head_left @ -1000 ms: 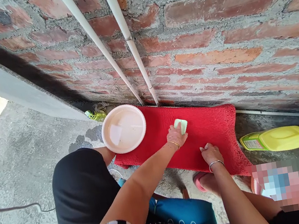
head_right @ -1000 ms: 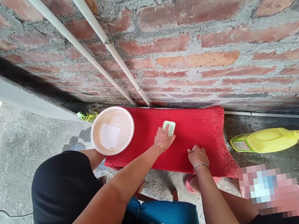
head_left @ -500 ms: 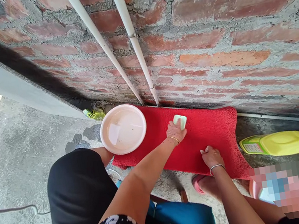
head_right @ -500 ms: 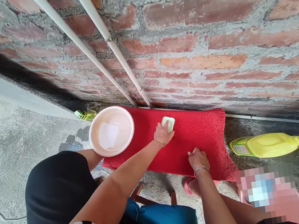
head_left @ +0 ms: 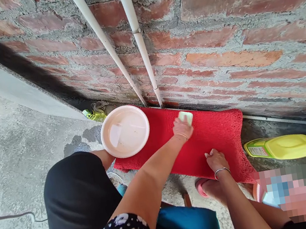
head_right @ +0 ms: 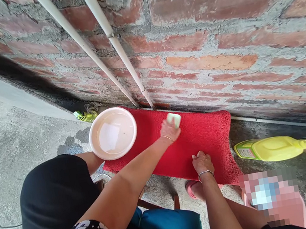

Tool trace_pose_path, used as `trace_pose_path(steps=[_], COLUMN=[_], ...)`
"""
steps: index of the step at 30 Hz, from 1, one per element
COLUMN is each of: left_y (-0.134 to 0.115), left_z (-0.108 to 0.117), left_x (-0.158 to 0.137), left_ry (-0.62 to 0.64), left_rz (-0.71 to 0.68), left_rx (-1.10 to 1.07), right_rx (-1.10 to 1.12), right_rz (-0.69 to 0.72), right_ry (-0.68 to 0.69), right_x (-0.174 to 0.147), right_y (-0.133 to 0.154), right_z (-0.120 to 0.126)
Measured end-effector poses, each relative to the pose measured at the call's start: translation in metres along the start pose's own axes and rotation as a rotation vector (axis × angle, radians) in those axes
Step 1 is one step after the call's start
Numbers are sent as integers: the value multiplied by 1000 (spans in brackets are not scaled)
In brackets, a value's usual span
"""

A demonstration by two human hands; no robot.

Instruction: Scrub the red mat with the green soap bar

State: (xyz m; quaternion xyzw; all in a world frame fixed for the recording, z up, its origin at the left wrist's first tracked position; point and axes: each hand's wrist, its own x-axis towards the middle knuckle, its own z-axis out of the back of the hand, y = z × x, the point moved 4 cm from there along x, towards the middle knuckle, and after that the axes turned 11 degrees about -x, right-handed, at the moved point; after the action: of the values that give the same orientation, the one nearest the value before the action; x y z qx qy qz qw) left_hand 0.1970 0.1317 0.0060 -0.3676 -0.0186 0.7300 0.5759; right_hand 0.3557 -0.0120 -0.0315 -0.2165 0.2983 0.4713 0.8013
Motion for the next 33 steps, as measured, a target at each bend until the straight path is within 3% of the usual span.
trace_pose_path(steps=[1, 3, 5, 8, 11, 13, 15, 19, 20, 22, 25, 28, 30, 31, 33], left_y=[-13, -22, -7, 36, 58, 48, 22, -24, -22, 0, 51, 69, 52, 37, 6], left_z=[-11, -15, 6, 57, 79, 70, 45, -11, -13, 0, 35, 38, 13, -4, -42], left_x=[-8, -16, -8, 19, 40, 40, 29, -8, -14, -16, -7, -10, -23, -32, -53], left_ry=[93, 133, 1, -289, -366, -355, -275, 146, 164, 53, -244, -330, -270, -194, 64], left_rz=[-140, -249, -143, 144, 332, 335, 223, -195, -238, -189, 107, 251, 190, 95, -123], left_rx=[13, 19, 2, -49, -106, -94, -49, 19, 7, -23, -45, -27, 13, 40, 70], right_rx=[-2, -1, 5, 18, 20, 13, 6, 1, 0, 0, 5, 8, 7, 7, 13], right_rz=[3, 4, 2, -11, -26, -30, -27, -14, -13, -17, -28, -32, -33, -30, -21], right_ry=[0, 3, 4, -1, 7, 9, 4, 2, 4, 6, 10, 14, 18, 19, 22], right_x=[0, 1, 0, -1, -1, -1, -1, -2, -2, -3, -3, -2, -1, -1, -1], right_y=[0, -1, 0, 0, 1, 1, 1, 1, 1, 1, 1, 1, 1, 0, 0], right_z=[0, -1, -1, 0, 0, 0, 1, 2, 2, 3, 3, 2, 2, 2, 2])
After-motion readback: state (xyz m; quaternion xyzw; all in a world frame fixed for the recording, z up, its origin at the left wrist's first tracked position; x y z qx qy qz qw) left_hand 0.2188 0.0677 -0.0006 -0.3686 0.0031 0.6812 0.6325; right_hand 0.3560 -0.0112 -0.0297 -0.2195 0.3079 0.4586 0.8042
